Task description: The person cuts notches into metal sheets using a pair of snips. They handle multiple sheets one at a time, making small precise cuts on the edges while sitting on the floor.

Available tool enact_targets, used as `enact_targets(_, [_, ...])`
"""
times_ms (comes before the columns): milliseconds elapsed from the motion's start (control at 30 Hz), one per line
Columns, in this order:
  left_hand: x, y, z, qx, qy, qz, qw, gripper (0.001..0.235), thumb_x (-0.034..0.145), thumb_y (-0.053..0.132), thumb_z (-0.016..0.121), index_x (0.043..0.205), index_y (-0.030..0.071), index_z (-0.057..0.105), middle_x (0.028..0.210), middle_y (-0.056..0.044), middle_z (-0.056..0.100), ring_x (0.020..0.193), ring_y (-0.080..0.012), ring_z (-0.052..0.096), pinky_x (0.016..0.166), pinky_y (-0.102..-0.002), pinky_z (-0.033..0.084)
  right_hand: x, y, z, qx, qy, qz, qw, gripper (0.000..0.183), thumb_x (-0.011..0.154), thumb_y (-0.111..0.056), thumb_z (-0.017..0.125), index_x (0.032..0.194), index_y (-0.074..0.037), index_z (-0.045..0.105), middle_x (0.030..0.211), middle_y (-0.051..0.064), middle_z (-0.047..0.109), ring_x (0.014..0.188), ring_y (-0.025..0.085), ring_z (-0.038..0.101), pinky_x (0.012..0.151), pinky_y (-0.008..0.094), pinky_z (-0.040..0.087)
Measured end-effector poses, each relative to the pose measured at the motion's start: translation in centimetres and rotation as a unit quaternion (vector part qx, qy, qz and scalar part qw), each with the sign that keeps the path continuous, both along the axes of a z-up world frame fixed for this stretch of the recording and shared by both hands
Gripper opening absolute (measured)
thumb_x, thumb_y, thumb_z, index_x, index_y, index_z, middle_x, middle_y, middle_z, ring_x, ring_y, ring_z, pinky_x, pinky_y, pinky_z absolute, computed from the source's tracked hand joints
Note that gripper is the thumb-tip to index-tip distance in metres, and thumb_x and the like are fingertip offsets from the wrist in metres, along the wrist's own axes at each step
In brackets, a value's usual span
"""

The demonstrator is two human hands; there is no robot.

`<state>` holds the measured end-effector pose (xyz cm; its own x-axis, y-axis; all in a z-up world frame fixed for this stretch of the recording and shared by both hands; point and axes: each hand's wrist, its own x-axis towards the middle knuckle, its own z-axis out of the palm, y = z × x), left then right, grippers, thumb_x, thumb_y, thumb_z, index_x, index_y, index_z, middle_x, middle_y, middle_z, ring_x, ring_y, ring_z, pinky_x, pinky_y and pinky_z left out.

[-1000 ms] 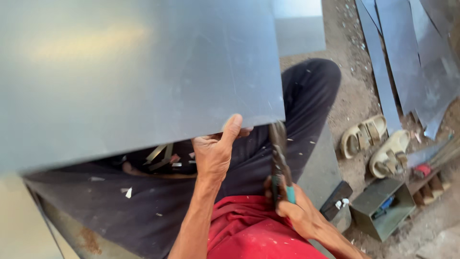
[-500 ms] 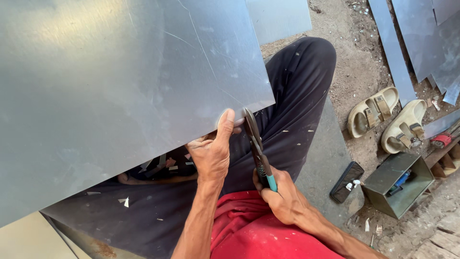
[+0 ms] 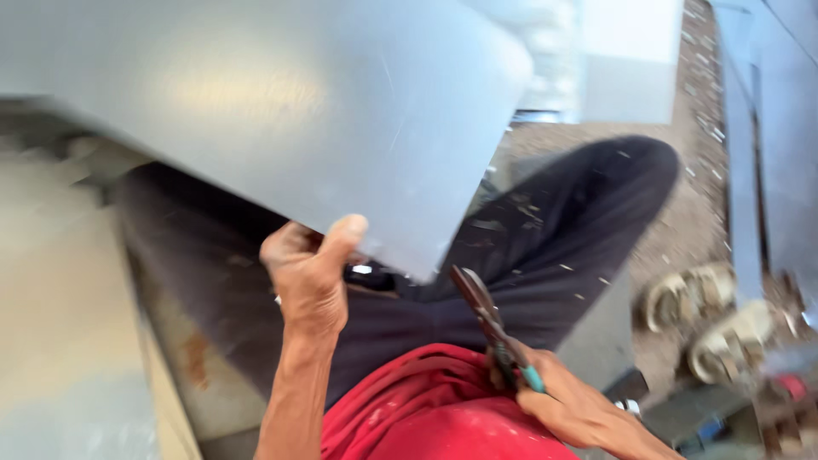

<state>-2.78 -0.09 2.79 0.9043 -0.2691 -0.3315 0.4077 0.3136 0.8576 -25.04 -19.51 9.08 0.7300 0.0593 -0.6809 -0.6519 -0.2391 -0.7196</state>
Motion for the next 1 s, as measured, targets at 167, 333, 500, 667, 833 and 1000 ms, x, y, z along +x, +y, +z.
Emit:
enact_targets(167, [-3.5,3.8,0.5,0.009,0.113,0.062,0.992,0.017,0.080,0.003,0.081,0.096,0.000,0.073,0.080,-0.008,0.075,0.067,-0.0120,0.070,0.056,-0.024,0.056,5.8,1.3,1.9,-0.032,0.213,0.067,0.974,0.063,0.056,-0.018,0.051,0.118,-0.012,0.061,0.083,0.007,0.065,0.071,0.019,0.061,0.066,0.034,0.052])
enact_targets(333, [-4.4,4.4,0.9,-0.032,0.130,0.047,0.990,0.015,0.084,0.004,0.081,0.093,-0.006,0.074,0.078,-0.010,0.076,0.067,-0.0127,0.071,0.063,-0.024,0.058,9.6,4.2,1.7,0.022,0.137,0.109,0.984,0.057,0.063,-0.016,0.053,0.119,-0.003,0.055,0.093,0.010,0.060,0.076,0.020,0.054,0.066,0.034,0.048])
enact_targets(500, [-3.8,4.8,0.9,-0.048,0.132,0.039,0.989,0.014,0.084,0.003,0.081,0.091,-0.007,0.075,0.077,-0.011,0.076,0.065,-0.0123,0.070,0.061,-0.024,0.057,11.1,5.2,2.2,-0.019,0.171,0.115,0.978,0.068,0.061,-0.015,0.052,0.128,-0.009,0.052,0.096,0.007,0.063,0.074,0.019,0.057,0.065,0.034,0.051])
enact_targets(667, [-3.8,4.7,0.6,-0.044,0.131,0.035,0.990,0.013,0.084,0.002,0.082,0.089,-0.008,0.075,0.074,-0.011,0.074,0.062,-0.0121,0.067,0.059,-0.024,0.055,11.1,5.1,2.0,-0.101,0.136,0.165,0.972,0.032,0.067,-0.018,0.055,0.094,-0.001,0.057,0.071,0.016,0.055,0.067,0.025,0.047,0.063,0.040,0.045])
enact_targets(833, [-3.7,4.9,0.3,-0.080,0.183,0.019,0.980,0.013,0.081,0.003,0.082,0.086,-0.006,0.074,0.075,-0.012,0.076,0.057,-0.0124,0.066,0.055,-0.024,0.053,10.7,5.3,1.7,-0.177,0.150,0.158,0.960,0.020,0.070,-0.015,0.053,0.084,-0.001,0.057,0.062,0.017,0.052,0.060,0.028,0.047,0.061,0.042,0.044])
enact_targets(1000, [-4.1,4.6,0.0,-0.121,0.209,0.014,0.970,0.015,0.080,0.003,0.084,0.085,-0.005,0.072,0.073,-0.013,0.074,0.054,-0.0120,0.062,0.051,-0.024,0.049,11.4,5.3,2.8,-0.127,0.093,0.152,0.976,0.026,0.069,-0.015,0.055,0.093,-0.003,0.058,0.067,0.011,0.058,0.064,0.023,0.052,0.062,0.040,0.044])
